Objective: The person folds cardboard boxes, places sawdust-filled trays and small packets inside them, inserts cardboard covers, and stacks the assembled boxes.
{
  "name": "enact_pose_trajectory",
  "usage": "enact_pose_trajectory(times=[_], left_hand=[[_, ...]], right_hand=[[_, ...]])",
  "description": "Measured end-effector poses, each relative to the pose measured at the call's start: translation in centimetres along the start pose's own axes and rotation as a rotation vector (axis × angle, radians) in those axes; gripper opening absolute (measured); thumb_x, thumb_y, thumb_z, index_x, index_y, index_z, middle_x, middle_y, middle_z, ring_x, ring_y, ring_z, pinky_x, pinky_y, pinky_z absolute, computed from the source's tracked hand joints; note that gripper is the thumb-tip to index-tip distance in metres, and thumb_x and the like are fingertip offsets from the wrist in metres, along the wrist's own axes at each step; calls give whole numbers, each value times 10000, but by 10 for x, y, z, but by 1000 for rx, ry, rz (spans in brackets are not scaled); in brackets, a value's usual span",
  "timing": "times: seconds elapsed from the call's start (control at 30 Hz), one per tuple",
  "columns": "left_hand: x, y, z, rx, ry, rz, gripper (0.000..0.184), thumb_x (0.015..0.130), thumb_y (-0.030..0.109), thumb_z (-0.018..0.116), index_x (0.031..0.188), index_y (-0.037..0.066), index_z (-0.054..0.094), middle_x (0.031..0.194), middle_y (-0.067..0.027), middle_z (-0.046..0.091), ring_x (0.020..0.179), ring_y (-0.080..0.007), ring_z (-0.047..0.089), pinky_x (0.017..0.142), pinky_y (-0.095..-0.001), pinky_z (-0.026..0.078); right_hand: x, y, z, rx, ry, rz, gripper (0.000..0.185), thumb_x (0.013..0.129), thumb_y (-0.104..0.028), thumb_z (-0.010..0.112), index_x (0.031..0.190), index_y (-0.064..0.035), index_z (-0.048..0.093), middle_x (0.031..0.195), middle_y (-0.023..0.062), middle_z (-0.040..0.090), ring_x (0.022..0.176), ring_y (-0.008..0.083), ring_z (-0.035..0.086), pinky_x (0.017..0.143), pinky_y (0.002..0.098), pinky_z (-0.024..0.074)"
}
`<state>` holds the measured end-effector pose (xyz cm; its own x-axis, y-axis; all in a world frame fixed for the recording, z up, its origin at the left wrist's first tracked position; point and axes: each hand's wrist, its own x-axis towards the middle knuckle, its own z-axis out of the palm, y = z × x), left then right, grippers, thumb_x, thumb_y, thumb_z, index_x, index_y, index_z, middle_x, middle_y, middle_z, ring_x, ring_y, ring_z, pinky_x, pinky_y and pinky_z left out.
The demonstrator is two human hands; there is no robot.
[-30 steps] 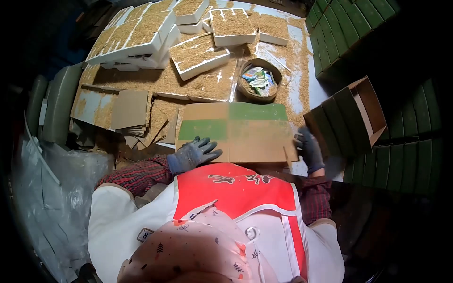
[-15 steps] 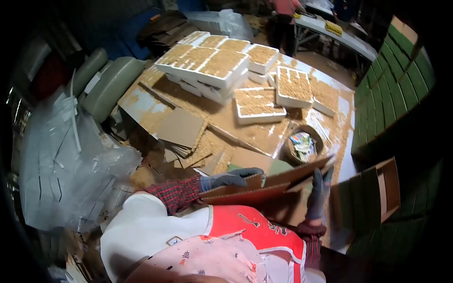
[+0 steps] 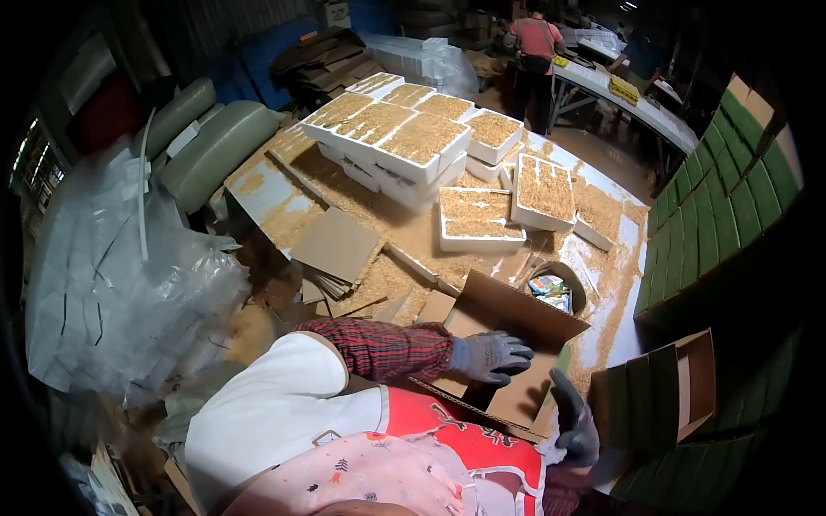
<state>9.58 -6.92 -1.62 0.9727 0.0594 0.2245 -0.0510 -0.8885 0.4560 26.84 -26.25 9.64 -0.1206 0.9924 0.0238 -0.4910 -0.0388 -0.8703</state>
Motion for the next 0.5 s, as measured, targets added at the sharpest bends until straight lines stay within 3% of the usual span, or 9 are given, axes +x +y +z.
enact_pose_trajectory(times=[0.07, 0.13, 0.17, 0.2, 0.27, 0.33, 0.4, 0.47, 0.5], left_hand=[[7, -27, 28, -343, 22, -23, 403, 965, 379, 533, 1188, 49, 595, 1224, -123, 588, 1171, -264, 534, 972, -412, 439], [16, -51, 39, -1008, -85, -89, 423, 992, 416, 496, 1163, 47, 614, 1173, -95, 620, 1136, -208, 558, 939, -363, 459], [4, -23, -28, -1343, -265, -568, 490, 1007, 481, 445, 1122, 46, 639, 1159, -51, 634, 1106, -137, 558, 926, -322, 464], [-11, -17, -45, -1606, -30, -572, 460, 989, 458, 487, 1095, 43, 654, 1154, -71, 645, 1115, -187, 577, 954, -374, 465], [-51, -18, -59, -472, 267, 72, 476, 939, 463, 543, 1177, 57, 616, 1254, -134, 591, 1175, -295, 550, 1010, -457, 436], [-96, -11, -70, -1, 89, 350, 586, 852, 489, 620, 1264, 77, 557, 1358, -182, 497, 1239, -398, 484, 1058, -537, 379], [-117, -51, -61, 94, -16, 412, 691, 823, 522, 619, 1344, 87, 491, 1416, -203, 434, 1315, -414, 414, 1094, -543, 338], [-100, -62, -89, -157, 276, 189, 640, 902, 509, 534, 1367, 72, 480, 1424, -210, 441, 1296, -398, 447, 1089, -536, 355], [-93, -97, -61, -909, 484, -37, 650, 926, 517, 510, 1369, 42, 472, 1406, -209, 467, 1266, -381, 479, 1080, -517, 375]], right_hand=[[-20, 27, -38, -653, 108, -40, 1042, 598, -205, 902, 1463, -9, 354, 1438, 151, 451, 1328, 270, 436, 1076, 380, 362], [-5, 46, -29, -508, 457, 101, 902, 711, -232, 836, 1451, -13, 367, 1384, 169, 475, 1266, 248, 465, 1036, 374, 380], [3, 55, -34, -753, 580, 6, 750, 830, -265, 736, 1432, 4, 378, 1342, 187, 491, 1183, 240, 501, 983, 368, 407], [10, 58, -36, -742, 664, 160, 705, 879, -236, 686, 1443, 16, 349, 1354, 183, 481, 1182, 238, 501, 983, 356, 408], [5, 101, -107, -581, 701, 196, 619, 936, -164, 593, 1464, 9, 321, 1407, 173, 444, 1262, 248, 461, 1015, 351, 395], [6, 100, -113, -739, 532, -4, 567, 973, -139, 514, 1482, -10, 303, 1472, 147, 378, 1334, 252, 389, 1069, 369, 363], [8, 99, -112, -887, 355, -197, 520, 1009, -114, 436, 1500, -30, 286, 1537, 120, 313, 1405, 256, 317, 1122, 387, 330], [34, 36, -49, -801, 372, -340, 522, 1025, -190, 413, 1506, -36, 280, 1560, 118, 279, 1408, 253, 313, 1131, 406, 322], [46, 16, -29, -356, 238, -375, 516, 1028, -226, 398, 1496, -30, 304, 1542, 137, 311, 1398, 258, 332, 1130, 399, 315]])
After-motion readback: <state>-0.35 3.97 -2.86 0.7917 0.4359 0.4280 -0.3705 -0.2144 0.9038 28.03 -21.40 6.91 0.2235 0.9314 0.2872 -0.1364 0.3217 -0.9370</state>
